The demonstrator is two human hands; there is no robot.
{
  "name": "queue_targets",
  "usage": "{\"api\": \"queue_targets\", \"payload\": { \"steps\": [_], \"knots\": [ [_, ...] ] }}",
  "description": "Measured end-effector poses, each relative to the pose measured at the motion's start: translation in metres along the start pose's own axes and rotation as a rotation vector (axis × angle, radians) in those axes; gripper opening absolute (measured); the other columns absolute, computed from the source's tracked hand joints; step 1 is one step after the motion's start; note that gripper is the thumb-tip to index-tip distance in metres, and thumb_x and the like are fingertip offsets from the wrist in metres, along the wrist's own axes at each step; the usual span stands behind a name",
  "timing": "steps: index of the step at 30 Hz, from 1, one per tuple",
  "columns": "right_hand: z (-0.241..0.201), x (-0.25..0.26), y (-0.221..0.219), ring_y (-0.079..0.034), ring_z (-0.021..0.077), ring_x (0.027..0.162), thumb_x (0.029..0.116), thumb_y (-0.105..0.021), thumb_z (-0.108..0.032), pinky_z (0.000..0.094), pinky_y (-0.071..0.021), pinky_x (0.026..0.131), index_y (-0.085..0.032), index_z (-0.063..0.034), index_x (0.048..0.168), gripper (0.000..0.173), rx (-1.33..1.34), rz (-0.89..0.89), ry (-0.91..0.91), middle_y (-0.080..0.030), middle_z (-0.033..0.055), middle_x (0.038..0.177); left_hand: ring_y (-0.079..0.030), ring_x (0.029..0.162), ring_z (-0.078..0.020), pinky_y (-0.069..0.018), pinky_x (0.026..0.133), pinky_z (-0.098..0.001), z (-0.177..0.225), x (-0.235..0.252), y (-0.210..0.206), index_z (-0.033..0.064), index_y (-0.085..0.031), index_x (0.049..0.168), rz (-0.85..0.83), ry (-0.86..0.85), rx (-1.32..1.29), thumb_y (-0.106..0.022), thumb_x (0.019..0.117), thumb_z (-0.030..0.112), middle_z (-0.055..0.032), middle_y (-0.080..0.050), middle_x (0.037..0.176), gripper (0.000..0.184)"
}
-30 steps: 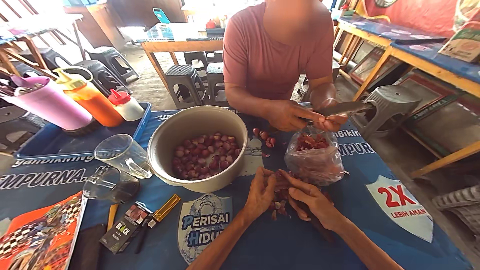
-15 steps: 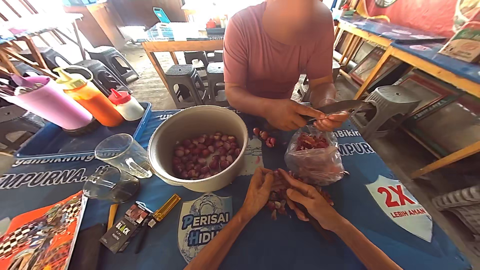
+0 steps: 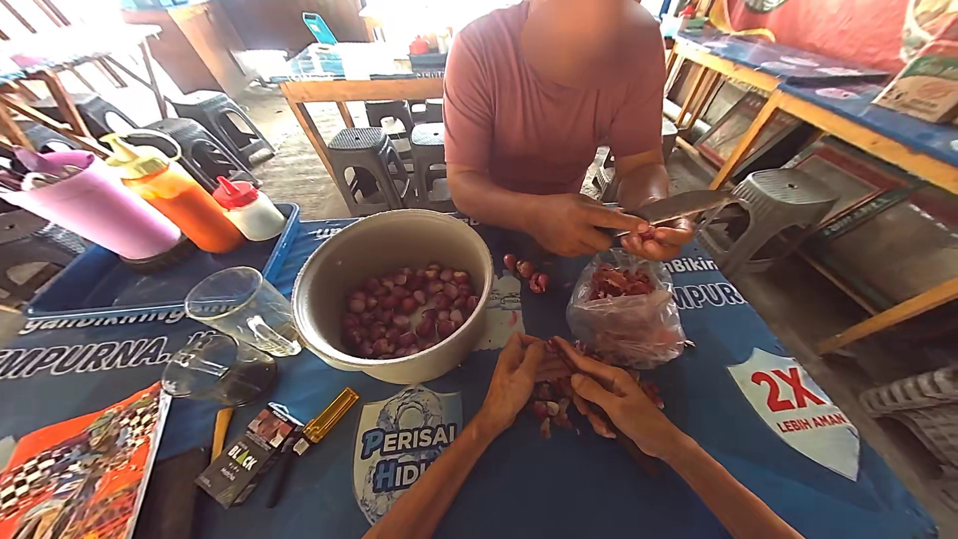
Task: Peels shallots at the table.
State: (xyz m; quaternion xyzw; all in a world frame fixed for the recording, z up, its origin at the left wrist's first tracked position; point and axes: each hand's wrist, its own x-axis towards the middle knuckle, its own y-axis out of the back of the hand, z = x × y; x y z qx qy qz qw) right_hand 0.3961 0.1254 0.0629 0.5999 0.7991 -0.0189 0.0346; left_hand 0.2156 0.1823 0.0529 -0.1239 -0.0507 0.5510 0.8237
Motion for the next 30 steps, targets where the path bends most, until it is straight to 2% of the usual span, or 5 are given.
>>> {"api": "queue_targets", "payload": {
  "steps": [4,8,14,24,30],
  "knots": [
    [0.0,0.0,-0.003,-0.048,0.0007,0.051,0.1064,-0.042,-0.014,0.0164,-0.0435,0.043,-0.038,-0.0094,0.158,0.052,-0.053,0.03,0.007,-0.067,-0.0006,0.11,-0.075,0.084,-0.0147,-0.063,0.082,-0.0314,0.001,0.0,0.0,-0.0036,-0.047,0.114,0.004,0.016,-0.014,-0.035,0.1087,0.006,-0.0088,-0.072,0.094,0.017],
    [0.0,0.0,0.0,-0.048,0.0029,0.048,0.1058,-0.043,-0.014,0.0176,-0.043,0.042,-0.042,-0.0091,0.156,0.05,-0.018,0.057,-0.007,-0.062,-0.0027,0.084,-0.076,0.087,-0.0187,-0.0636,0.084,-0.0345,-0.002,0.001,0.001,-0.004,-0.047,0.115,-0.02,-0.002,-0.036,-0.036,0.1085,0.005,-0.0125,-0.074,0.098,0.016],
    [-0.008,-0.001,0.005,-0.045,0.0041,0.045,0.1071,-0.038,-0.017,0.0173,-0.0394,0.04,-0.04,-0.011,0.157,0.05,0.238,0.016,-0.142,-0.055,-0.0028,0.071,-0.076,0.09,-0.0223,-0.0634,0.087,-0.0381,-0.001,0.005,0.004,-0.0064,-0.052,0.116,0.005,-0.011,-0.086,-0.04,0.1068,0.002,-0.0141,-0.074,0.099,0.017],
    [-0.004,-0.001,0.008,-0.047,0.0041,0.046,0.1057,-0.037,-0.017,0.0167,-0.0411,0.04,-0.029,-0.013,0.162,0.057,0.323,-0.047,-0.064,-0.055,-0.0029,0.073,-0.066,0.079,-0.0102,-0.0567,0.076,-0.0265,-0.008,0.011,0.009,-0.0008,-0.061,0.105,0.047,-0.084,-0.16,-0.048,0.1036,0.003,-0.0042,-0.069,0.091,0.014],
    [-0.002,0.0,0.004,-0.046,0.0042,0.046,0.1055,-0.038,-0.013,0.0175,-0.0416,0.041,-0.037,-0.0089,0.158,0.053,0.254,0.0,-0.033,-0.058,-0.0021,0.075,-0.07,0.079,-0.0129,-0.0599,0.078,-0.0289,-0.006,0.007,0.006,-0.003,-0.059,0.107,0.024,-0.028,-0.164,-0.047,0.1036,0.001,-0.0057,-0.07,0.089,0.013]
  ]
}}
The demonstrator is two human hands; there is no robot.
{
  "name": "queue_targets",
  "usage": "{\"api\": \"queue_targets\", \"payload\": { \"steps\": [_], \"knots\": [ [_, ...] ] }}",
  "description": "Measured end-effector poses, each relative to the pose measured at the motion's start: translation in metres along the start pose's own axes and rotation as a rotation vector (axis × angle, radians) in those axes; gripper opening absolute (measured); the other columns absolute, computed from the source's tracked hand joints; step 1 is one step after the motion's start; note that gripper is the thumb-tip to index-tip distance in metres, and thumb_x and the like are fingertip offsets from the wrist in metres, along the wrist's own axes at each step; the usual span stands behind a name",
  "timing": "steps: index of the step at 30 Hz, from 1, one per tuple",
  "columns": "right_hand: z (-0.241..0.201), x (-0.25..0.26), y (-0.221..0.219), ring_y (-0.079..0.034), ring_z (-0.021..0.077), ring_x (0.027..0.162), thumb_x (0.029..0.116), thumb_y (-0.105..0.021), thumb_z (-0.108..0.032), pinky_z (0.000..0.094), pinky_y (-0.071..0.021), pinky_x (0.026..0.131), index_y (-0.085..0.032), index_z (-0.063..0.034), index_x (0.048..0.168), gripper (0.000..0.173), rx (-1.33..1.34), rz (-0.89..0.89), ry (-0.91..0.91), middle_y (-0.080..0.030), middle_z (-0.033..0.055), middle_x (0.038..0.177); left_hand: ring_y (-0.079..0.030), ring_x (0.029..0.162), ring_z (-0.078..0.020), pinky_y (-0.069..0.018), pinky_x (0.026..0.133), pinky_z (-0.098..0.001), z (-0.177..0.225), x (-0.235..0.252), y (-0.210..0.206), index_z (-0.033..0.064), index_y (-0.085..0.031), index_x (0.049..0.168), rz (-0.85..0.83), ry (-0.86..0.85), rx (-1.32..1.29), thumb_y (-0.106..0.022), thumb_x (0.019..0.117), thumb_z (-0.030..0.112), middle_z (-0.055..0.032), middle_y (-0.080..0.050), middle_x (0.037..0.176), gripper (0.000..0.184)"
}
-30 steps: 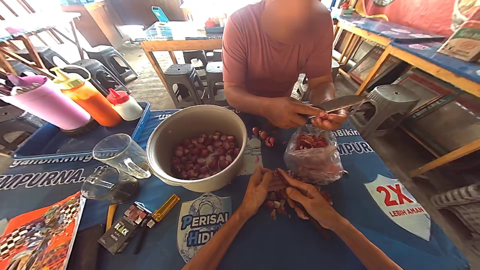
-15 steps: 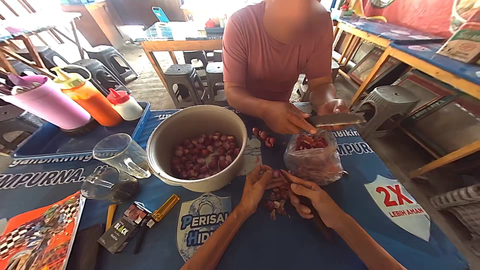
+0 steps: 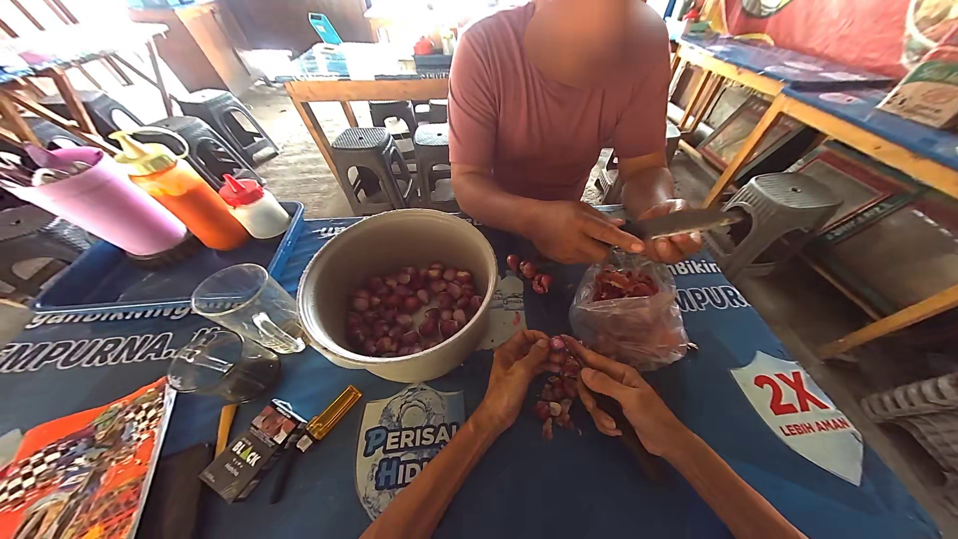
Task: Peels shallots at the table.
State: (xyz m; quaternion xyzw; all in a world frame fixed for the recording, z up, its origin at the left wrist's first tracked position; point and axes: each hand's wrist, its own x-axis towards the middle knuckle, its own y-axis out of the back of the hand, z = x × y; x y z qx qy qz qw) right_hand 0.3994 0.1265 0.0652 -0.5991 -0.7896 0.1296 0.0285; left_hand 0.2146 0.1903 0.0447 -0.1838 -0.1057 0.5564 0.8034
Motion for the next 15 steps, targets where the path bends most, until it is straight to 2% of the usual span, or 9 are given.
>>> {"api": "queue_targets", "payload": {
  "steps": [4,8,11,15],
  "knots": [
    [-0.0017,-0.0001,-0.0007,-0.048,0.0045,0.048,0.106,-0.041,-0.012,0.0182,-0.0438,0.042,-0.04,-0.0093,0.157,0.051,-0.048,0.039,-0.005,-0.061,-0.0009,0.081,-0.072,0.081,-0.0141,-0.0614,0.079,-0.0306,-0.001,-0.0013,-0.0019,-0.0055,-0.06,0.114,-0.031,-0.036,0.067,-0.053,0.1021,0.002,-0.0065,-0.072,0.091,0.015],
    [-0.0027,-0.0005,-0.0012,-0.049,0.0044,0.049,0.1055,-0.041,-0.014,0.0178,-0.0432,0.042,-0.038,-0.0104,0.158,0.052,-0.045,0.014,-0.021,-0.06,-0.0013,0.081,-0.073,0.083,-0.014,-0.0617,0.081,-0.0312,-0.0019,-0.0016,-0.002,-0.0037,-0.061,0.109,-0.026,-0.049,0.062,-0.059,0.0985,0.0,-0.006,-0.073,0.091,0.011],
    [-0.0034,-0.0009,-0.0014,-0.048,0.0043,0.048,0.1044,-0.043,-0.013,0.0176,-0.0418,0.041,-0.038,-0.0104,0.157,0.053,-0.018,-0.001,-0.019,-0.059,-0.0016,0.078,-0.072,0.084,-0.0125,-0.0608,0.083,-0.03,-0.0013,-0.0019,-0.0014,-0.0022,-0.063,0.106,-0.014,-0.042,0.055,-0.06,0.0974,-0.002,-0.0045,-0.072,0.091,0.009],
    [-0.003,-0.0012,-0.0005,-0.05,0.0045,0.05,0.1039,-0.046,-0.014,0.0179,-0.0436,0.043,-0.043,-0.0093,0.155,0.051,-0.034,0.01,-0.015,-0.062,-0.0007,0.082,-0.07,0.084,-0.0113,-0.0594,0.082,-0.029,-0.0032,-0.0011,0.0011,-0.0014,-0.064,0.106,-0.036,-0.056,0.069,-0.06,0.0964,-0.003,-0.0031,-0.071,0.091,0.01]
  ]
}}
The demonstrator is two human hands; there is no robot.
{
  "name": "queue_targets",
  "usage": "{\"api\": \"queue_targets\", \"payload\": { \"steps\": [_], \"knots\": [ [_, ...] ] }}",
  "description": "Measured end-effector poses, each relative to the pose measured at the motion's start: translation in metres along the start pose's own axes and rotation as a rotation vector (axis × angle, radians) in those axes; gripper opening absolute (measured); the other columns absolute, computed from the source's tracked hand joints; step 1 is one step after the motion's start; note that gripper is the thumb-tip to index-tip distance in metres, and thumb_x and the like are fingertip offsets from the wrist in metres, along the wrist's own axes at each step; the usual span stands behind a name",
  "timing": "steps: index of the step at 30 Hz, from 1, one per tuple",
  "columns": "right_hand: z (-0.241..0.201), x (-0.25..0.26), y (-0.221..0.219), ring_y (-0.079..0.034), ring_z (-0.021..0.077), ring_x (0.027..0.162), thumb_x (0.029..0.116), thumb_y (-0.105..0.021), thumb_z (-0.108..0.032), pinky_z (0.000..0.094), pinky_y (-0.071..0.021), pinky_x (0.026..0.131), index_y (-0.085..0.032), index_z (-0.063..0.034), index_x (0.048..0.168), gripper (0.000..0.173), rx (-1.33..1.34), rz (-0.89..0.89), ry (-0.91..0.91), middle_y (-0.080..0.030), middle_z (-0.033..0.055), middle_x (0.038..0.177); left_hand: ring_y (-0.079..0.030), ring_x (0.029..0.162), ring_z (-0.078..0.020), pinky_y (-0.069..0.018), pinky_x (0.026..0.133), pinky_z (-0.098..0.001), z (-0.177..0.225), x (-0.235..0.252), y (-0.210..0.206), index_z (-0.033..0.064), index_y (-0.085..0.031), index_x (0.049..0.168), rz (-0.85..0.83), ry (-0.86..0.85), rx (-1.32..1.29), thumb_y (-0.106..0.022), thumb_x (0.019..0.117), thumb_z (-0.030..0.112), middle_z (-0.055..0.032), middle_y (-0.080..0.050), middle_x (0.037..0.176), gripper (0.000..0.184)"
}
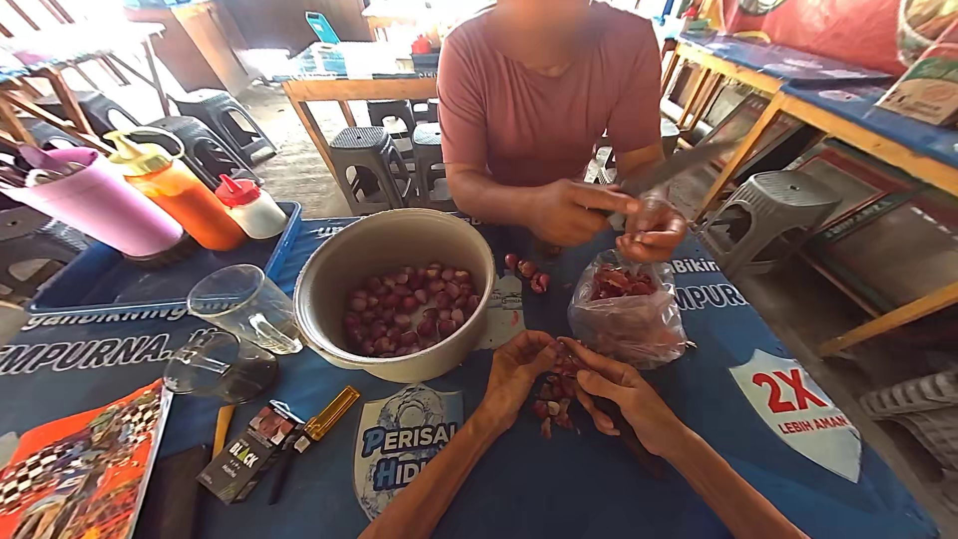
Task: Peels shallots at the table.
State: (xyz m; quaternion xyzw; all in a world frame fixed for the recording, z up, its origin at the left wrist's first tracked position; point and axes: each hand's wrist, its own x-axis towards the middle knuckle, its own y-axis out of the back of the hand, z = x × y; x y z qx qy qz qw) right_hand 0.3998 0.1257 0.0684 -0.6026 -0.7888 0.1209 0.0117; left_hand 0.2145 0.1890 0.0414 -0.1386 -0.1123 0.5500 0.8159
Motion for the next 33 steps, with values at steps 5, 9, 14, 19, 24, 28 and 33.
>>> {"api": "queue_targets", "payload": {
  "steps": [5,9,14,19,24,28,33],
  "knots": [
    [0.001,0.0,-0.002,-0.05,0.0048,0.049,0.1035,-0.047,-0.013,0.0176,-0.0432,0.042,-0.048,-0.0064,0.151,0.048,0.007,0.054,0.003,-0.062,-0.0005,0.08,-0.07,0.081,-0.0105,-0.0595,0.079,-0.0276,0.0,0.0,0.0,-0.0014,-0.063,0.104,-0.005,0.007,0.02,-0.06,0.0963,-0.003,-0.0031,-0.071,0.088,0.009],
    [0.001,-0.001,-0.004,-0.05,0.0046,0.048,0.1034,-0.047,-0.011,0.0175,-0.043,0.041,-0.049,-0.006,0.151,0.048,0.034,0.092,-0.01,-0.063,0.0004,0.081,-0.069,0.079,-0.0091,-0.0592,0.077,-0.0263,0.001,0.0,-0.001,-0.0015,-0.063,0.105,-0.004,0.027,0.036,-0.06,0.0971,-0.001,-0.0019,-0.07,0.087,0.008],
    [-0.003,0.0,0.001,-0.048,0.0051,0.045,0.1051,-0.042,-0.015,0.0176,-0.041,0.039,-0.045,-0.0083,0.154,0.049,0.128,0.069,-0.104,-0.058,-0.0001,0.071,-0.069,0.078,-0.0096,-0.0592,0.076,-0.0267,0.002,0.002,0.002,-0.0009,-0.063,0.106,-0.027,0.049,0.021,-0.06,0.0983,0.001,-0.0022,-0.07,0.087,0.008],
    [-0.007,0.001,0.005,-0.049,0.0071,0.046,0.1055,-0.042,-0.017,0.02,-0.0444,0.041,-0.042,-0.0109,0.156,0.051,0.072,0.102,-0.101,-0.057,0.0001,0.071,-0.069,0.079,-0.0116,-0.0598,0.076,-0.0281,0.004,0.002,0.002,-0.0037,-0.061,0.117,-0.046,0.037,-0.014,-0.055,0.0999,0.0,-0.0039,-0.07,0.09,0.018],
    [-0.01,0.0,0.009,-0.049,0.0063,0.046,0.1066,-0.041,-0.016,0.0193,-0.044,0.041,-0.04,-0.0075,0.155,0.049,-0.071,0.138,-0.104,-0.056,-0.0019,0.071,-0.067,0.078,-0.0077,-0.0576,0.076,-0.0248,0.002,0.0,0.001,-0.0036,-0.067,0.113,-0.038,-0.043,0.12,-0.051,0.1031,0.006,-0.0015,-0.07,0.09,0.02],
    [-0.009,0.001,0.01,-0.048,0.0061,0.046,0.1066,-0.041,-0.016,0.0193,-0.0435,0.042,-0.042,-0.0067,0.154,0.048,-0.12,0.15,-0.097,-0.056,-0.0021,0.071,-0.059,0.07,-0.0005,-0.0508,0.066,-0.018,0.011,-0.007,-0.005,-0.0029,-0.065,0.107,-0.05,-0.164,0.374,-0.05,0.1027,0.012,0.0019,-0.063,0.082,0.021],
    [-0.002,0.005,0.011,-0.049,0.0058,0.047,0.1075,-0.044,-0.017,0.0199,-0.044,0.043,-0.05,-0.0051,0.147,0.041,-0.193,0.129,-0.106,-0.057,-0.0027,0.071,-0.065,0.076,-0.0077,-0.0559,0.07,-0.023,0.056,-0.021,-0.011,-0.0047,-0.066,0.102,-0.047,-0.525,0.734,-0.06,0.0983,0.012,-0.0082,-0.068,0.088,0.018]
  ]
}}
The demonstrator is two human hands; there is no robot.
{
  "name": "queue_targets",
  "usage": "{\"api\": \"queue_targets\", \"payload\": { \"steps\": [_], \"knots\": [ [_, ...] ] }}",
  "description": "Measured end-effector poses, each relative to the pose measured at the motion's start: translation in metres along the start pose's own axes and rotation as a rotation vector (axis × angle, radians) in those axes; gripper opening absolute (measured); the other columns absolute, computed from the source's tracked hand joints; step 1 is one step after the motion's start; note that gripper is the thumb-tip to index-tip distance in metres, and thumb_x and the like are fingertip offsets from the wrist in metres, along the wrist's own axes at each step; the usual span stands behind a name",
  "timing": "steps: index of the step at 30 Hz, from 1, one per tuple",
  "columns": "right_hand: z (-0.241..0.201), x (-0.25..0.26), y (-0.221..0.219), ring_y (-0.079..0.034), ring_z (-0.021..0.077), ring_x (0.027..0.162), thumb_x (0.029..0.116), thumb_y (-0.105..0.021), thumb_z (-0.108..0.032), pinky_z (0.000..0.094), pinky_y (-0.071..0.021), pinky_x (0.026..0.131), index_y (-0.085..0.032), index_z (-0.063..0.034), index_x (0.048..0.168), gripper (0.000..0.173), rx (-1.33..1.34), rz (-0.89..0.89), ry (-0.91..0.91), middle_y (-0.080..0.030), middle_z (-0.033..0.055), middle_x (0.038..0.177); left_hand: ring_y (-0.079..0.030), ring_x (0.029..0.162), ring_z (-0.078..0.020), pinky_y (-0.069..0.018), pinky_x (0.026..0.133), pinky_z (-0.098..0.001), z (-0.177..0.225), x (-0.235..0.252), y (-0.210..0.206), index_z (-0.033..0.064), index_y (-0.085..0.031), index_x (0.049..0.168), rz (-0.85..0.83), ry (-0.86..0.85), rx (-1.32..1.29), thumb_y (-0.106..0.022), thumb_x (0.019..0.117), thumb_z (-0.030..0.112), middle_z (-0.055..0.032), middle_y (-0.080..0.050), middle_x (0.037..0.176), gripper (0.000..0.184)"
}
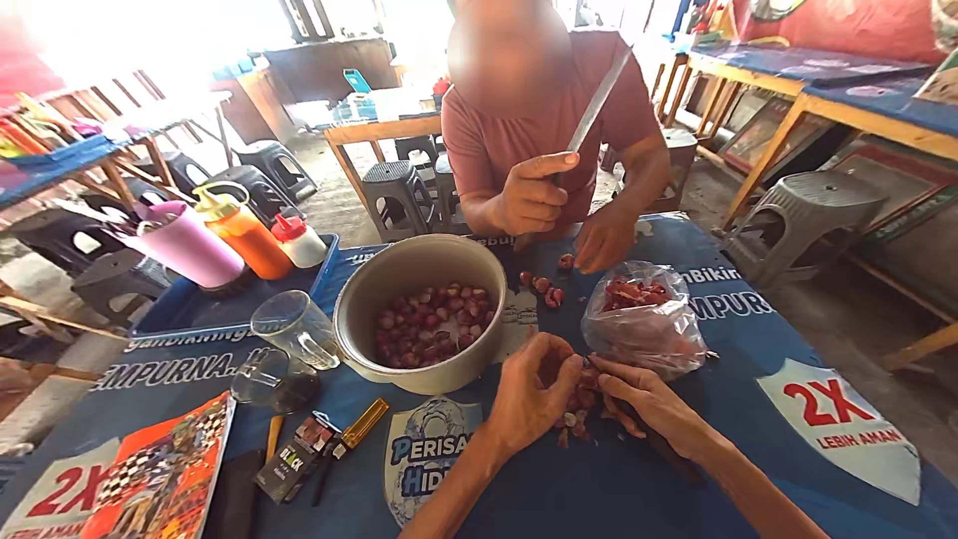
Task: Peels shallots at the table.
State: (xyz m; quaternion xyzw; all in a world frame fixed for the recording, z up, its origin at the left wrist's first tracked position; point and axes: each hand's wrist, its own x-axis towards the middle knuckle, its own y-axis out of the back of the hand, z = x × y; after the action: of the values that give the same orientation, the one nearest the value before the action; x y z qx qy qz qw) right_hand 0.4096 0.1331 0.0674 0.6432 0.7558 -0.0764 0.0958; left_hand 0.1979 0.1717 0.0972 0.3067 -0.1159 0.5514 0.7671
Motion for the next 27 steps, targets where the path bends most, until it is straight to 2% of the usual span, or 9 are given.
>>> {"api": "queue_targets", "payload": {
  "steps": [3,6,9,12,14,17,19,23,27],
  "knots": [
    [0.001,0.0,0.001,-0.049,0.0054,0.047,0.1072,-0.044,-0.017,0.0196,-0.0432,0.042,-0.052,-0.0056,0.146,0.041,-0.02,-0.029,0.014,-0.058,-0.0028,0.07,-0.069,0.085,-0.0138,-0.0584,0.077,-0.0287,0.027,0.014,0.039,-0.0016,-0.069,0.101,0.085,-0.165,0.346,-0.062,0.0951,0.01,-0.0111,-0.07,0.095,0.015],
    [0.0,0.0,0.003,-0.048,0.0053,0.047,0.1075,-0.045,-0.02,0.0199,-0.0427,0.044,-0.052,-0.0067,0.147,0.042,-0.103,-0.075,0.015,-0.059,-0.0018,0.073,-0.07,0.087,-0.0191,-0.0587,0.076,-0.0388,0.031,0.03,0.08,0.0042,-0.073,0.103,0.161,-0.092,0.664,-0.064,0.0951,0.014,-0.0094,-0.072,0.099,0.016],
    [0.0,0.0,0.005,-0.05,0.0059,0.05,0.1077,-0.046,-0.025,0.0213,-0.0436,0.046,-0.053,-0.0103,0.147,0.042,-0.218,-0.152,-0.023,-0.058,-0.0007,0.075,-0.067,0.105,-0.0312,-0.0531,0.087,-0.0521,0.02,0.04,0.1,0.0063,-0.076,0.108,0.195,-0.059,0.83,-0.065,0.0974,0.019,-0.0116,-0.073,0.113,0.02],
    [0.002,0.002,0.011,-0.053,0.0078,0.054,0.1071,-0.05,-0.031,0.0243,-0.0465,0.05,-0.055,-0.013,0.146,0.043,-0.395,-0.213,-0.004,-0.061,0.0026,0.081,-0.068,0.096,-0.0216,-0.057,0.08,-0.037,0.023,0.037,0.086,0.0071,-0.076,0.109,0.223,-0.116,0.757,-0.063,0.0995,0.022,-0.0094,-0.073,0.107,0.022],
    [0.002,0.001,0.014,-0.061,0.0137,0.067,0.1064,-0.051,-0.033,0.033,-0.0526,0.062,-0.056,-0.0147,0.147,0.045,-0.563,-0.21,0.051,-0.068,0.0085,0.096,-0.071,0.092,-0.0188,-0.0596,0.081,-0.0346,0.029,0.031,0.066,0.0038,-0.075,0.11,0.059,-0.056,0.633,-0.06,0.1007,0.019,-0.0109,-0.073,0.104,0.023],
    [0.002,0.0,0.014,-0.069,0.0246,0.098,0.1051,-0.052,-0.032,0.0477,-0.0533,0.089,-0.057,-0.0159,0.147,0.045,-0.706,-0.165,0.125,-0.071,0.0143,0.117,-0.07,0.107,-0.0245,-0.0561,0.096,-0.0399,0.014,0.029,0.034,-0.0013,-0.067,0.126,-0.277,0.162,0.528,-0.052,0.1049,0.018,-0.0169,-0.07,0.12,0.032],
    [0.001,-0.002,0.014,-0.066,0.0291,0.115,0.1053,-0.052,-0.031,0.053,-0.0484,0.101,-0.055,-0.0173,0.149,0.046,-0.762,-0.173,0.125,-0.068,0.0147,0.128,-0.065,0.117,-0.0315,-0.0521,0.103,-0.0438,-0.008,0.034,0.016,-0.0046,-0.057,0.137,-0.325,0.294,0.529,-0.048,0.1053,0.016,-0.0236,-0.062,0.132,0.039],
    [-0.001,-0.001,0.014,-0.063,0.0321,0.121,0.1055,-0.052,-0.03,0.0552,-0.0457,0.104,-0.054,-0.0164,0.149,0.046,-0.799,-0.176,0.125,-0.067,0.0155,0.132,-0.05,0.136,-0.0405,-0.0429,0.112,-0.0484,-0.039,0.065,-0.009,-0.0044,-0.043,0.15,-0.23,0.405,0.619,-0.05,0.1047,0.017,-0.028,-0.047,0.149,0.05],
    [-0.003,-0.002,0.013,-0.067,0.0328,0.11,0.1061,-0.051,-0.031,0.0549,-0.049,0.098,-0.053,-0.0173,0.15,0.047,-0.809,-0.19,0.116,-0.069,0.017,0.124,-0.042,0.14,-0.0442,-0.039,0.114,-0.0494,-0.076,0.099,-0.027,-0.0024,-0.05,0.146,-0.194,0.313,0.758,-0.051,0.1044,0.018,-0.0276,-0.045,0.151,0.046]
  ]
}}
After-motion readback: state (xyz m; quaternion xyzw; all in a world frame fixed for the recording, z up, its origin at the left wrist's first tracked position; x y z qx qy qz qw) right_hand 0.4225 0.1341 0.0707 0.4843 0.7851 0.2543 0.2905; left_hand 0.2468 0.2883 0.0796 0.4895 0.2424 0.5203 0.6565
